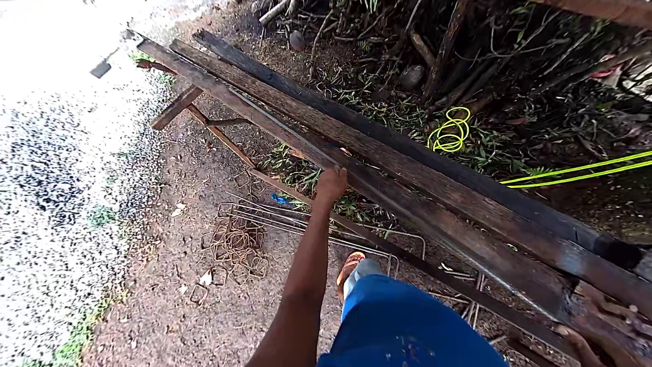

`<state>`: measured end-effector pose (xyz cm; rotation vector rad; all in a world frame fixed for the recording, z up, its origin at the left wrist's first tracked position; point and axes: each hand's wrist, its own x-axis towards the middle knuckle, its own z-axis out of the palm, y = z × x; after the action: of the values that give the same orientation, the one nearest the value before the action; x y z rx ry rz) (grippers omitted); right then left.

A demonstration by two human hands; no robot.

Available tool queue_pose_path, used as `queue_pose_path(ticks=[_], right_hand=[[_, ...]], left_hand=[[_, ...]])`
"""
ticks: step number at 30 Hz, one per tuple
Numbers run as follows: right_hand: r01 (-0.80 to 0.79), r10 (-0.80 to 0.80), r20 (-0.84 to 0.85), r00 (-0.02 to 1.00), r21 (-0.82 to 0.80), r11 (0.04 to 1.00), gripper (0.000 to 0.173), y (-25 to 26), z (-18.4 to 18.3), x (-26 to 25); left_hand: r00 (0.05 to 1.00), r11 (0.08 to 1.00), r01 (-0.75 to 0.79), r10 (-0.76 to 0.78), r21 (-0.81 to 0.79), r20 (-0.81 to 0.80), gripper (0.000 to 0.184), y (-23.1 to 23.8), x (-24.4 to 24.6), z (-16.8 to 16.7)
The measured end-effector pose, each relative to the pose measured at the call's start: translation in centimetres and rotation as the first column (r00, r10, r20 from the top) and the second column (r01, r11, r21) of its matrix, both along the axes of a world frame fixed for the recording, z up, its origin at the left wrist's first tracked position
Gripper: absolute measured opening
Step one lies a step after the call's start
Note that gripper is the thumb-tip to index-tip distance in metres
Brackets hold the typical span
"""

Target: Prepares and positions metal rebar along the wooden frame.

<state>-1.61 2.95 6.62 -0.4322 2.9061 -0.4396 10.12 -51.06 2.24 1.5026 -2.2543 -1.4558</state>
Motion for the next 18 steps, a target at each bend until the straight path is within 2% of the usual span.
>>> queue_pose_path(ticks=[2, 5, 6, 8, 11, 14, 18], right_hand=[[-0.008, 0.009, 0.018, 1.000, -0.037, 0.999, 0.051, -0.4, -0.7, -0.7], [-0.006, -0.001, -0.074, 0.997, -0.083, 0.997, 0.048, -0.3, -1.8, -1.7], [-0.004, -0.009, -0.127, 0.992, -0.101, 0.995, 0.048, -0.2, -2.2, -2.1], [-0.001, -0.026, -0.210, 0.977, -0.131, 0.991, 0.051, -0.2, -2.7, -3.2], [-0.012, -0.033, -0.283, 0.959, -0.155, 0.988, 0.058, -0.4, -3.2, -4.7], [0.010, -0.061, -0.293, 0.954, -0.172, 0.985, 0.051, -0.9, -3.3, -6.0], [-0.026, -0.018, -0.287, 0.958, -0.147, 0.989, 0.044, -3.6, -2.3, -6.9]], left_hand=[[0.992, 0.951, 0.129, -0.120, -0.281, 0.050, 0.038, 2.1, -0.8, 1.2], [0.937, 0.780, 0.238, -0.342, -0.579, -0.075, 0.023, 5.4, -2.9, -0.1], [0.902, 0.717, 0.270, -0.422, -0.643, -0.092, 0.023, 6.3, -3.6, -0.8], [0.836, 0.604, 0.382, -0.549, -0.700, -0.018, 0.032, 7.5, -4.9, -1.8], [0.720, 0.464, 0.514, -0.690, -0.722, 0.069, 0.031, 8.2, -6.2, -2.6], [0.606, 0.400, 0.607, -0.792, -0.687, 0.075, 0.030, 7.6, -7.2, -2.5], [0.529, 0.356, 0.586, -0.849, -0.728, 0.011, 0.026, 5.2, -7.1, -4.5]])
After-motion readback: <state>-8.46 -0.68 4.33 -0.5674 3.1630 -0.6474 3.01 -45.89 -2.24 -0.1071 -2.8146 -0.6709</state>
